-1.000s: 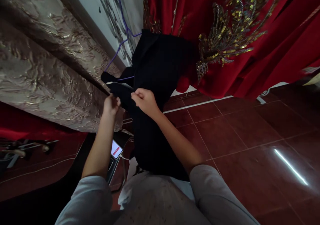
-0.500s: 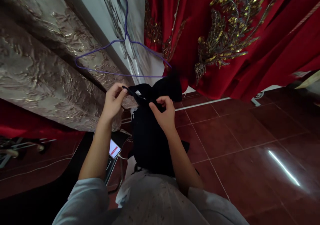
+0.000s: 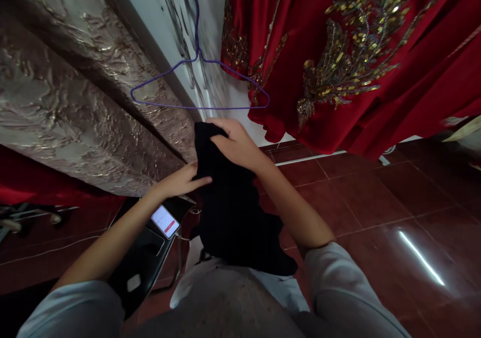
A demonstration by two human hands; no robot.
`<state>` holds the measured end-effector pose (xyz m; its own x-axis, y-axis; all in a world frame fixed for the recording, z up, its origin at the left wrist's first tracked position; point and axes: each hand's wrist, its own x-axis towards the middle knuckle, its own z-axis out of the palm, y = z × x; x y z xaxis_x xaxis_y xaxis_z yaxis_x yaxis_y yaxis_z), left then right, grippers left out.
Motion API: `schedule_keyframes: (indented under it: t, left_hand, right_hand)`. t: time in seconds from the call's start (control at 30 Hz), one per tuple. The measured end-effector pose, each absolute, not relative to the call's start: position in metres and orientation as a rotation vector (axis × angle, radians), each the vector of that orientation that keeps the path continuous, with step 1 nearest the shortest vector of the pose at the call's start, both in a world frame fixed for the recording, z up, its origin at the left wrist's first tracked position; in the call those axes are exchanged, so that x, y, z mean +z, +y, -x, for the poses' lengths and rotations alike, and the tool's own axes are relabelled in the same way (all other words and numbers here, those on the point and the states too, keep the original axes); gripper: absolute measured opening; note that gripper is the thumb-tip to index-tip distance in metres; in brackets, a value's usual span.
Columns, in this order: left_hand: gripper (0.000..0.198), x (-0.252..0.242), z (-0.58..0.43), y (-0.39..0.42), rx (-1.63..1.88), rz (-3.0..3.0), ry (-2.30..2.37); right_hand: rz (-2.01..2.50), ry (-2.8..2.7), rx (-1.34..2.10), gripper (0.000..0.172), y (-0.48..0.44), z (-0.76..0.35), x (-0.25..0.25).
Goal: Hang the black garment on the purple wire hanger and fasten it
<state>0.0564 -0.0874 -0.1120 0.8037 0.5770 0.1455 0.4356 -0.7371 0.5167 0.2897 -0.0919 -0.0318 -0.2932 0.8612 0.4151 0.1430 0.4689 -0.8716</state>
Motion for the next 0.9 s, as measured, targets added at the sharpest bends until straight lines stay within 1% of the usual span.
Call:
schedule_keyframes:
  t: [0.1, 0.2, 0.27, 0.33, 0.4, 0.43, 0.5, 0.57, 0.63, 0.7, 0.77, 0.83, 0.9]
  left_hand:
    - [0.038, -0.109, -0.027, -0.088, 0.184, -2.687, 1.073]
    - [0.032, -0.091, 0.007, -0.079, 0.049, -2.686, 1.463]
    - [0.029, -0.082, 0.028, -0.073, -0.051, -2.613, 1.632]
    - [0.032, -0.079, 0.046, -0.07, -0.114, -2.523, 1.719]
    - [0.036, -0.08, 0.059, -0.07, -0.099, -2.456, 1.754]
    - [0.037, -0.08, 0.063, -0.07, -0.053, -2.438, 1.757]
    - [0.036, -0.078, 0.068, -0.071, 0.108, -2.446, 1.734]
    - [0.032, -0.069, 0.065, -0.069, 0.357, -2.494, 1.713]
    - [0.026, -0.054, 0.057, -0.067, 0.671, -2.524, 1.703]
    - [0.024, -0.035, 0.044, -0.063, 0.959, -2.51, 1.664]
    - [0.025, -0.017, 0.027, -0.059, 1.151, -2.492, 1.558]
    - [0.025, -0.001, 0.008, -0.054, 1.247, -2.495, 1.43]
    - [0.019, 0.01, -0.01, -0.05, 1.287, -2.514, 1.301]
  right_hand:
    - [0.864, -1.715, 0.67, 0.014, -0.065, -0.296, -0.024]
    - [0.905, -1.58, 0.561, 0.02, -0.022, -0.287, -0.041]
    - [0.942, -1.495, 0.635, 0.021, 0.006, -0.278, -0.062]
    - [1.021, -1.41, 0.797, 0.017, 0.023, -0.273, -0.085]
    - [1.079, -1.383, 0.875, 0.013, 0.028, -0.276, -0.1]
    - [1.093, -1.394, 0.862, 0.016, 0.026, -0.282, -0.104]
    - [1.104, -1.433, 0.781, 0.025, 0.018, -0.297, -0.104]
    - [1.124, -1.462, 0.687, 0.034, 0.008, -0.313, -0.096]
    - [1.145, -1.477, 0.617, 0.039, -0.001, -0.327, -0.084]
    - [1.158, -1.473, 0.615, 0.039, -0.009, -0.335, -0.075]
    - [1.154, -1.457, 0.715, 0.036, -0.017, -0.336, -0.069]
    - [1.117, -1.454, 0.866, 0.03, -0.028, -0.332, -0.066]
    - [1.059, -1.473, 0.994, 0.025, -0.04, -0.326, -0.064]
